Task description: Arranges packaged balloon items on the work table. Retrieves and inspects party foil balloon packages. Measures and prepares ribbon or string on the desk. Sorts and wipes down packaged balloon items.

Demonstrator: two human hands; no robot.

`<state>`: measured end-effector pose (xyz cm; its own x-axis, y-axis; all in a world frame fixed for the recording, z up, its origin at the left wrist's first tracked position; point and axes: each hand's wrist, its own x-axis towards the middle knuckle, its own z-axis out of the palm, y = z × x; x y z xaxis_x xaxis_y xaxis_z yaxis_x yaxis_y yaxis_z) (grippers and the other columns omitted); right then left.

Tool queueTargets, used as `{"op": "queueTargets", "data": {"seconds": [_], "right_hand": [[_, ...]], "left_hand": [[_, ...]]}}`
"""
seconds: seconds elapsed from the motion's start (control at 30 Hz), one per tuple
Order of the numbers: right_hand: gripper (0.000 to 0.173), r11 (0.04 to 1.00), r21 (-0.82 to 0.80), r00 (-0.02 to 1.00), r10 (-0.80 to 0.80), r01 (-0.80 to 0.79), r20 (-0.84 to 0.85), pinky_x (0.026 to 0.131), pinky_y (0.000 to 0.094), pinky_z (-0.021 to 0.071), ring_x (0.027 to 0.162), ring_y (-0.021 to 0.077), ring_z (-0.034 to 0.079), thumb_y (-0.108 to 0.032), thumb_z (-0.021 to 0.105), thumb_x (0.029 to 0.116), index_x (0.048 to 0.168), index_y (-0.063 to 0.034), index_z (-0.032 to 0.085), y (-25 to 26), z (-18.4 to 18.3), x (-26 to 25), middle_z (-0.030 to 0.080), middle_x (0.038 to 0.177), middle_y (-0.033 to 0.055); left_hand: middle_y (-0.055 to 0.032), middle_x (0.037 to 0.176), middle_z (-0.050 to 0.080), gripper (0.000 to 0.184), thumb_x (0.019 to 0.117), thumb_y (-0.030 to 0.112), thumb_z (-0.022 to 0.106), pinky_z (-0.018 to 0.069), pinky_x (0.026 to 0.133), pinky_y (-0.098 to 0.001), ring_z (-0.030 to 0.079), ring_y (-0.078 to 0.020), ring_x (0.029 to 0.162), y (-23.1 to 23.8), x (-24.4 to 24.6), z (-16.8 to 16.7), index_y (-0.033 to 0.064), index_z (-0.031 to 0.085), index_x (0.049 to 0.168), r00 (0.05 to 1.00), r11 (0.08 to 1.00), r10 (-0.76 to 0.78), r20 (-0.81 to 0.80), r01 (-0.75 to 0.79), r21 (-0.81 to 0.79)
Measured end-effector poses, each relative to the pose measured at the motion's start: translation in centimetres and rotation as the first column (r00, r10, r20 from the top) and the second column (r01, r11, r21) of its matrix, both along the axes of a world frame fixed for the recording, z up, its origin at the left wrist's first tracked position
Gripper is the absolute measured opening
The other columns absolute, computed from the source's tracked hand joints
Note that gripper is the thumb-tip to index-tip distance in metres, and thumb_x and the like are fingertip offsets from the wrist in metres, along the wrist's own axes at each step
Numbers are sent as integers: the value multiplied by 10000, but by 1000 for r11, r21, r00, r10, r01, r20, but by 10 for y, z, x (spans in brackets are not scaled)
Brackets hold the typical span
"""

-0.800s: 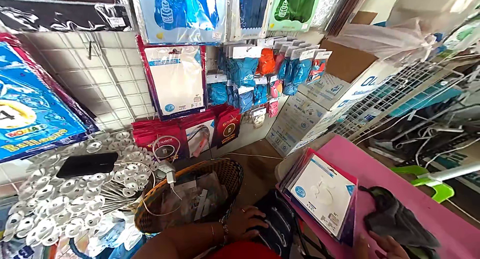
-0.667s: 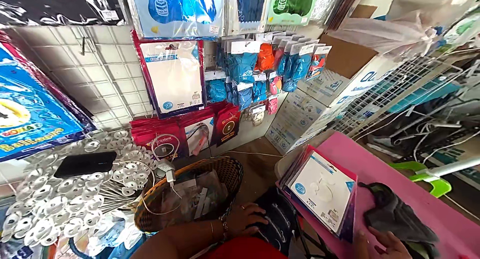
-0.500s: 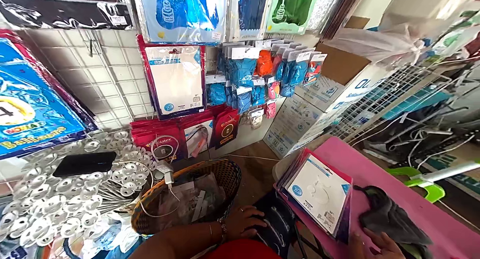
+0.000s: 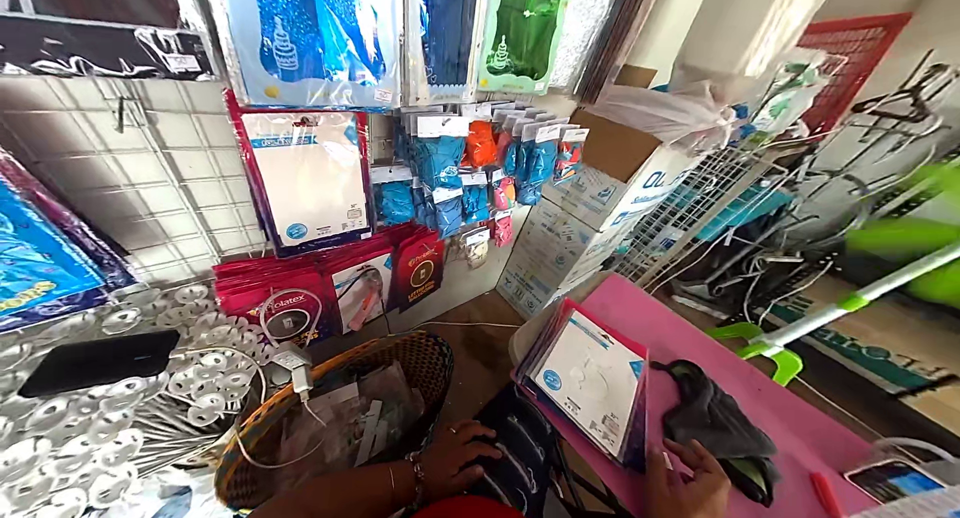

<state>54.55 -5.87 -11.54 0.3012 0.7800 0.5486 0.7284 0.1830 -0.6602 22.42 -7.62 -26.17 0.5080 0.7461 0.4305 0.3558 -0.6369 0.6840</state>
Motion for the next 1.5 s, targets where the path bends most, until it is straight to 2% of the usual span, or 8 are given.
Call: {"op": "queueTargets", "data": {"seconds": [0.2, 0.5, 0.67, 0.83, 0.97, 1.23, 1.37, 1.5], "right_hand": [[540, 1000, -13, 999, -3, 4, 34, 938, 495, 510, 1165, 420, 593, -109, 614, 969, 1373, 191, 420, 1, 0, 0, 614, 1226, 348], [537, 998, -47, 997, -27, 31, 71, 961, 476, 516, 1177, 405, 604, -108, 616, 964, 1375, 182, 426, 2, -1, -2, 623, 1235, 333], [563, 997, -66, 995, -19, 26, 98, 996, 577, 503, 1154, 467, 618, -132, 635, 955, 1387, 170, 436, 3, -4, 1, 627, 1225, 336], [510, 994, -32, 992, -98, 101, 79, 978, 595, 514, 1119, 435, 643, -173, 644, 938, 1353, 100, 527, 10, -9, 3, 687, 1177, 234], [490, 996, -14, 996, -90, 90, -11, 1003, 545, 510, 1147, 368, 640, -236, 589, 980, 1361, 68, 539, 9, -10, 7, 698, 1186, 179], [466, 994, -89, 997, -70, 66, -45, 1028, 497, 496, 1171, 340, 623, -249, 561, 1011, 1368, 50, 546, 6, -2, 8, 703, 1183, 151], [530, 989, -139, 999, -49, 51, 19, 1037, 549, 463, 1190, 353, 608, -368, 611, 978, 1358, 1, 591, 4, 0, 6, 718, 1188, 107], [742, 974, -221, 994, -21, 45, 112, 1048, 603, 429, 1247, 375, 580, -565, 683, 890, 1403, -38, 582, 5, 7, 6, 706, 1256, 94]], "left_hand": [[-116, 1496, 538, 459, 1076, 404, 365, 330, 1132, -611, 427, -344, 1434, 1, 4, -1, 182, 666, 1342, 1000, 1000, -4, 30, 5, -17], [-122, 1497, 536, 452, 1081, 390, 378, 297, 1194, -544, 421, -329, 1443, 4, 6, -4, 154, 666, 1337, 998, 999, -31, 46, 32, -22], [-103, 1482, 568, 458, 1082, 414, 390, 333, 1184, -547, 454, -321, 1432, 1, 6, -7, 162, 684, 1326, 998, 1000, 14, 69, -14, -1], [-214, 1412, 602, 417, 1057, 298, 448, 354, 1133, -633, 511, -447, 1355, 3, 7, 2, 58, 712, 1272, 998, 1000, 17, 60, -16, -16], [-261, 1404, 588, 474, 1069, 338, 411, 324, 1144, -641, 495, -484, 1350, 6, 9, 1, 21, 701, 1270, 999, 1000, 11, 47, -11, -6], [-159, 1433, 587, 547, 1086, 496, 309, 315, 1179, -525, 478, -303, 1402, 15, 15, -17, 152, 687, 1281, 996, 991, 70, 58, -76, 111], [-150, 1438, 583, 572, 1083, 521, 288, 306, 1184, -515, 472, -288, 1406, 17, 19, -14, 158, 682, 1281, 997, 993, 41, 67, -48, 105], [-184, 1415, 598, 607, 1075, 522, 290, 357, 1142, -550, 516, -341, 1365, 13, 15, -8, 111, 684, 1285, 994, 987, 111, 20, -113, 114]]}}
